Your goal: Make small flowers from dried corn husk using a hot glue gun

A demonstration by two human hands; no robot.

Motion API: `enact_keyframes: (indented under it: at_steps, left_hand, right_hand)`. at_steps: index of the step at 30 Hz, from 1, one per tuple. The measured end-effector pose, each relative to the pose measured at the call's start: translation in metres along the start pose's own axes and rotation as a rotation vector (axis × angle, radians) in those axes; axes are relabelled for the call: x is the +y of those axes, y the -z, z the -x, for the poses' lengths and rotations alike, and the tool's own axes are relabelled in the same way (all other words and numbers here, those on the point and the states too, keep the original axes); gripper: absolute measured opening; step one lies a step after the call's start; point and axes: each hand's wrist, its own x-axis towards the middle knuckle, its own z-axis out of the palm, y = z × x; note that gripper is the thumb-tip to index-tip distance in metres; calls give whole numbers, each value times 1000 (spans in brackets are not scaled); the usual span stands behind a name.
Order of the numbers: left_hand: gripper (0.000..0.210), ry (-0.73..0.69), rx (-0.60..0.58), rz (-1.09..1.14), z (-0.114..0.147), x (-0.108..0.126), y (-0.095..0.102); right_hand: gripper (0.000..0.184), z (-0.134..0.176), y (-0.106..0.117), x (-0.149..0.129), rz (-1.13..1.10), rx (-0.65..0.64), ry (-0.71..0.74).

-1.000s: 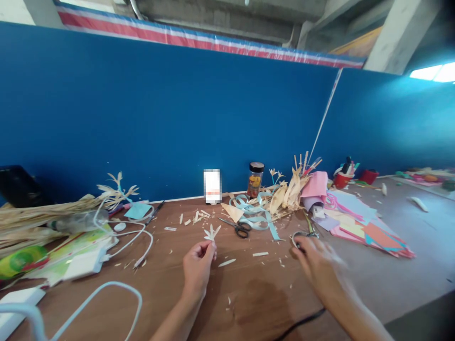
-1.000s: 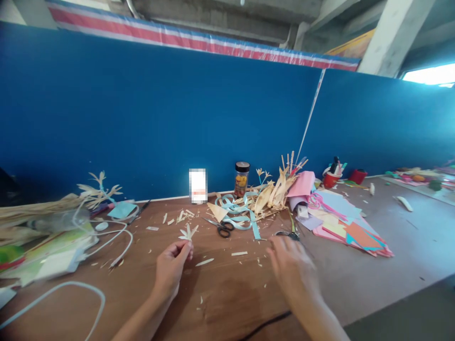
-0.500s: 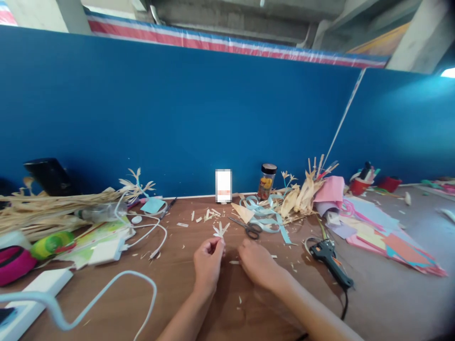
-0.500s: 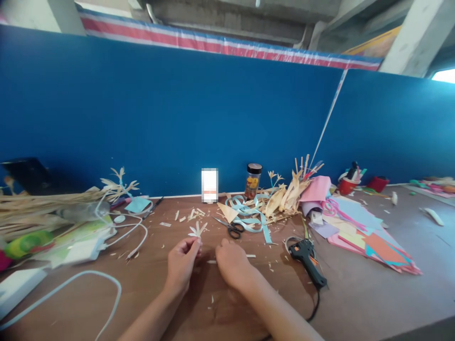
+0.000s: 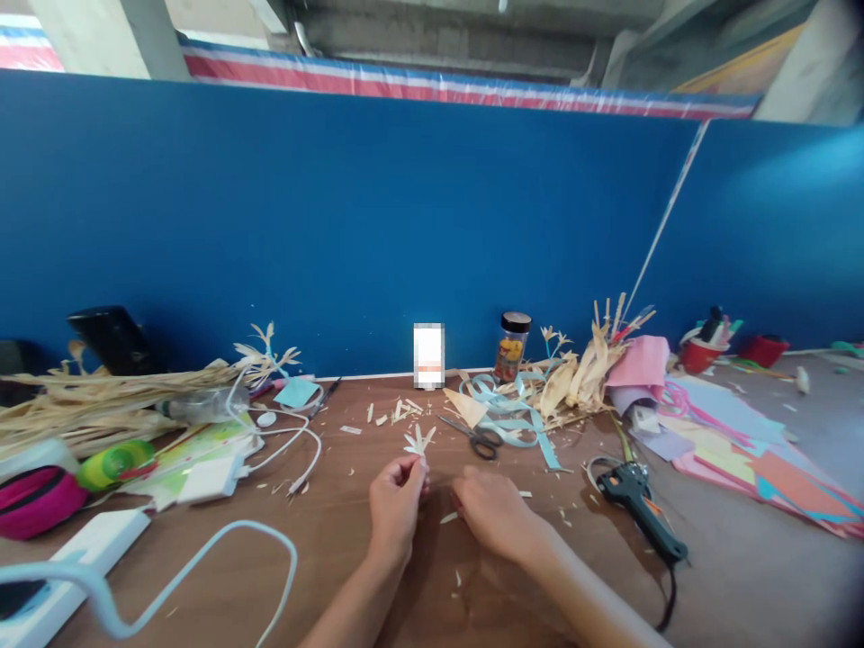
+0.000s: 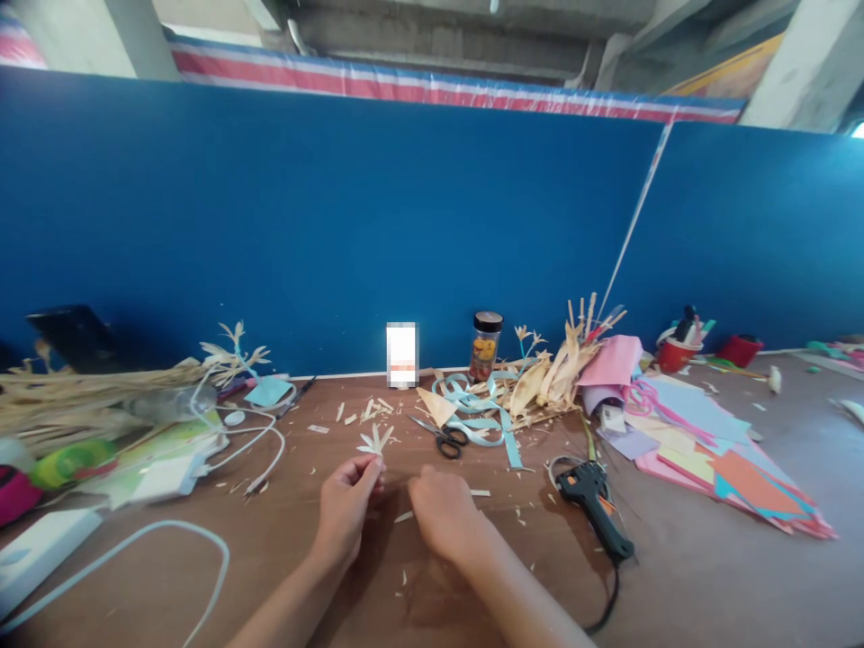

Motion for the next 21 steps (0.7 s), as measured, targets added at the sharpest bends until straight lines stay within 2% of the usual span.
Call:
enact_keyframes:
  at_steps: [6,9,12,15,18,21]
  left_hand:
    - [24,-17,0,-1,-1,1,0]
    - [25,0,12,-7,-1,1,0]
    - [25,3,4,-11,0,1,1]
    - [23,1,-18,-21,1,2,1]
    - [24,-9,-42,-50,4,3,0]
    - [26,-8,-75,-67,6,2,-1]
  right_hand:
    - [23,-1,-1,-13,45,14,-68]
    - [26,-2,-6,-10,10,24,-60]
    - [26,-2,-12,-1,-81,86,-25]
    - [14,-2,-10,11,-352,138,71]
    - [11,-5,-3,21,-794,160,165]
    - [12,-11,-3,25,-1214,194,129]
